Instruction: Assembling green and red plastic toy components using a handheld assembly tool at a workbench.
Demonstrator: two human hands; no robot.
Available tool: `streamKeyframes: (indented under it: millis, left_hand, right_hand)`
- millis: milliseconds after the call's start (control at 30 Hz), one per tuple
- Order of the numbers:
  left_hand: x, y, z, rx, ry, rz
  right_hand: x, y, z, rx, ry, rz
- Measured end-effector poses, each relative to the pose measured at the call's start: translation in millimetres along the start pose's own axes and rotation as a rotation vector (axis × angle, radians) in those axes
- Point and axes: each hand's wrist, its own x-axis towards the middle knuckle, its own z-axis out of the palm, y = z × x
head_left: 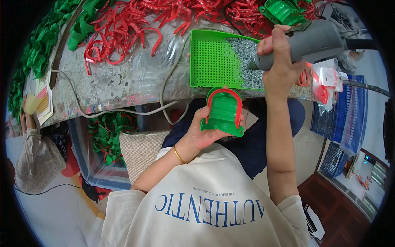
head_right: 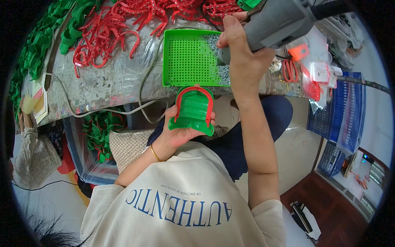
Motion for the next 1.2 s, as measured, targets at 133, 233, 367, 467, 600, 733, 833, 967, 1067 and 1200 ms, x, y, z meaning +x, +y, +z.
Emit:
streamKeyframes:
  millis: [133, 233, 367, 467, 600, 733, 833, 967, 1067, 1200]
  left_hand:
    - [-0.3, 0.3, -6.3, -0.005, -0.005, -0.006]
    - [-0.2, -1.7, -8.2, -0.015, 0.007, 0.001]
    - [-2.8, -1.9, -13.5, -0.09, -0.01, -0.031]
    - [-3.6, -0.4, -15.9, -0.049, -0.024, -0.025]
    - [-4.2, -1.0, -17.1, -0.033, -0.011, -0.024]
    - [-3.9, -2.0, -18.3, -0.032, -0.005, -0.015]
    - [-3.1, -1.2, -15.7, -0.032, -0.005, -0.019]
    - [-4.5, -0.9, -12.2, -0.041, 0.021, -0.025]
    - [-3.0, 0.5, -15.3, -0.014, -0.018, -0.028]
    - [-2.1, -1.4, -8.1, -0.014, 0.007, 0.009]
  right_hand:
    - [-7.3, 21.2, -1.0, -0.022, 0.034, 0.036]
    - [-9.5, 35.1, -2.5, -0.019, 0.034, 0.039]
    - [-14.0, 45.9, -3.1, -0.036, 0.034, 0.048]
    - [-15.6, 51.3, -4.1, -0.041, 0.032, 0.054]
    - [-16.2, 55.2, -4.3, -0.049, 0.026, 0.044]
    - [-16.1, 57.6, -3.7, -0.038, 0.036, 0.027]
    - [-16.2, 57.8, -4.5, -0.067, 0.027, 0.016]
    - [-18.2, 60.2, -4.1, -0.078, 0.027, 0.006]
    - [-17.2, 60.4, -3.7, -0.084, 0.032, 0.004]
    - [-16.6, 61.1, -4.5, -0.078, 0.031, 0.013]
